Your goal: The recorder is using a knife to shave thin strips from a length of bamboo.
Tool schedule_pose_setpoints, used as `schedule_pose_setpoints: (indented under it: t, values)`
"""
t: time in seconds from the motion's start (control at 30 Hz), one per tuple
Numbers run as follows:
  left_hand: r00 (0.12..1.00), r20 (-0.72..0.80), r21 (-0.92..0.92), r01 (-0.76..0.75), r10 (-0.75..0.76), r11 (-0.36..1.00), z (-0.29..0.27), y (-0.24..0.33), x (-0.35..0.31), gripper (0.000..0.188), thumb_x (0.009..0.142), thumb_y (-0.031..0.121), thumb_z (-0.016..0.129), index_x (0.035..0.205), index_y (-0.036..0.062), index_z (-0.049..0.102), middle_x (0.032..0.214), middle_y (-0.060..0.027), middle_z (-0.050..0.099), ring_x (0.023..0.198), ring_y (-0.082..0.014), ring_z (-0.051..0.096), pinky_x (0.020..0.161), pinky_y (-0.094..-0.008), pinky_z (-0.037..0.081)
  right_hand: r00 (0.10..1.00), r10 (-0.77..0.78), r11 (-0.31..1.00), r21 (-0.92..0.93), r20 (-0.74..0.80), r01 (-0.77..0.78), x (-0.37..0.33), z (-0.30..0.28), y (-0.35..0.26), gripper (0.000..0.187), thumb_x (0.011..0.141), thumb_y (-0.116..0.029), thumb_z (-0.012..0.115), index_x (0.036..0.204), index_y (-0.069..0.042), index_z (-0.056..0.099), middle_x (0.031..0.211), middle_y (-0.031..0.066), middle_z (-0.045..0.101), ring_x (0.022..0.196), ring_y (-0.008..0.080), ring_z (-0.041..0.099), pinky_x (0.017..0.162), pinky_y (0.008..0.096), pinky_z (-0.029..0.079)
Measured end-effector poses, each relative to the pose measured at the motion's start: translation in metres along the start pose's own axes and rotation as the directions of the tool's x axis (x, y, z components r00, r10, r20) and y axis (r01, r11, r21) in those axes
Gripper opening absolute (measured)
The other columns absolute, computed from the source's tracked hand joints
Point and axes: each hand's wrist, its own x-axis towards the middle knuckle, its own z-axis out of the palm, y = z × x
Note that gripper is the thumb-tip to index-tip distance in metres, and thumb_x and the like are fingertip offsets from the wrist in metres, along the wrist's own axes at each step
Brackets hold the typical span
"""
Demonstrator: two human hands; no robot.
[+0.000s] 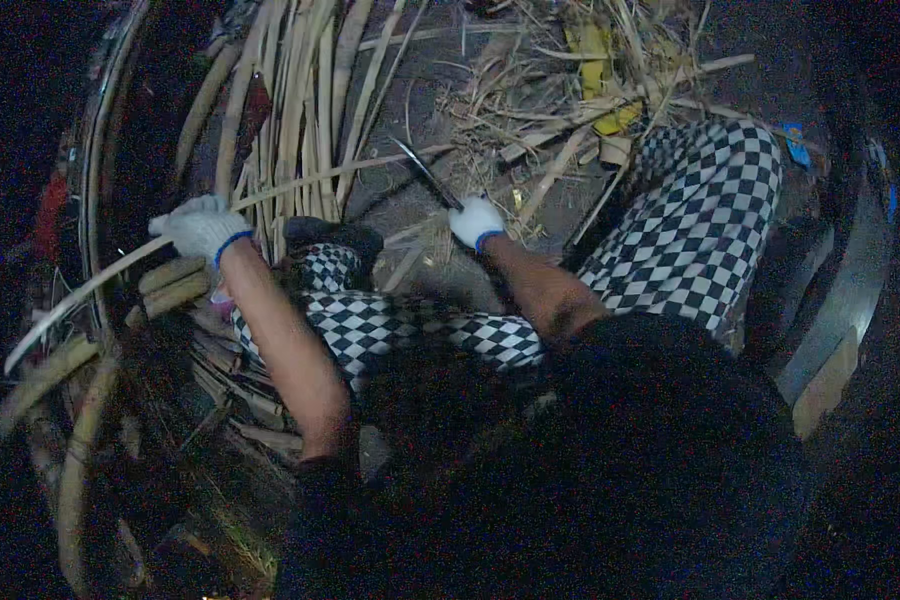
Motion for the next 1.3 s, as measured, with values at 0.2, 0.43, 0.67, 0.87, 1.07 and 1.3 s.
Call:
schedule_pose_setpoints:
  t: [0.2,0.43,0.67,0.87,1.07,1.3]
  values:
    - [0.805,0.569,0.459,-0.484,0.171,0.745,0.007,-0.018,-0.016,0.033,0.09,0.031,0.053,0.088,-0.002,0.06,0.077,-0.0148,0.06,0.069,-0.0236,0.057,0.063,-0.0362,0.045,0.842,-0.338,0.599,-0.594,0.421,0.537,0.029,-0.05,-0.015,0.038,0.085,-0.029,0.044,0.091,0.0,0.069,0.092,0.0229,0.066,0.086,0.0345,0.065,0.074,0.0445,0.049]
    - [0.753,0.644,0.347,-0.445,0.135,0.825,0.027,-0.017,-0.038,0.028,0.093,0.021,0.053,0.104,-0.0033,0.06,0.083,-0.0139,0.067,0.076,-0.0233,0.065,0.066,-0.0358,0.047,0.666,-0.264,0.04,-0.682,0.697,0.73,0.016,-0.245,-0.076,0.041,0.083,-0.04,0.055,0.079,0.0,0.066,0.078,0.0178,0.064,0.071,0.0303,0.062,0.065,0.042,0.048]
    - [0.746,0.635,-0.016,-0.244,0.198,0.97,0.025,0.032,-0.044,0.021,0.093,0.014,0.049,0.102,-0.0031,0.056,0.084,-0.0127,0.065,0.075,-0.018,0.064,0.063,-0.0314,0.051,0.921,-0.386,0.827,-0.425,0.046,0.368,-0.051,-0.261,-0.086,0.082,0.058,-0.064,0.075,0.101,0.005,0.062,0.098,0.0253,0.065,0.093,0.0384,0.062,0.084,0.0423,0.049]
    - [0.717,0.695,-0.234,0.148,0.059,0.961,0.012,0.041,-0.044,0.015,0.09,0.005,0.049,0.102,-0.0038,0.053,0.09,-0.0159,0.062,0.074,-0.0263,0.064,0.068,-0.0384,0.058,0.809,-0.587,0.766,-0.311,0.019,0.563,-0.047,-0.195,-0.099,0.065,0.06,-0.051,0.081,0.094,0.002,0.063,0.085,0.0197,0.066,0.08,0.0313,0.064,0.071,0.0387,0.05]
    - [0.75,0.659,-0.224,0.113,0.065,0.968,0.008,0.052,-0.049,0.016,0.094,0.006,0.047,0.104,-0.0048,0.053,0.088,-0.0149,0.062,0.073,-0.0244,0.064,0.067,-0.0371,0.059,0.8,-0.516,0.799,-0.165,0.306,0.579,-0.065,-0.175,-0.104,0.059,0.067,-0.049,0.078,0.088,0.005,0.064,0.076,0.011,0.066,0.063,0.0185,0.058,0.059,0.0338,0.047]
    - [0.774,0.634,-0.201,0.144,0.016,0.969,0.013,0.046,-0.05,0.023,0.094,0.008,0.05,0.111,-0.0065,0.054,0.089,-0.0142,0.063,0.076,-0.0229,0.065,0.07,-0.034,0.059,0.822,-0.337,0.814,-0.297,0.458,0.5,-0.083,-0.166,-0.117,0.053,0.072,-0.047,0.074,0.087,0.003,0.066,0.073,0.011,0.065,0.063,0.0171,0.058,0.059,0.0329,0.046]
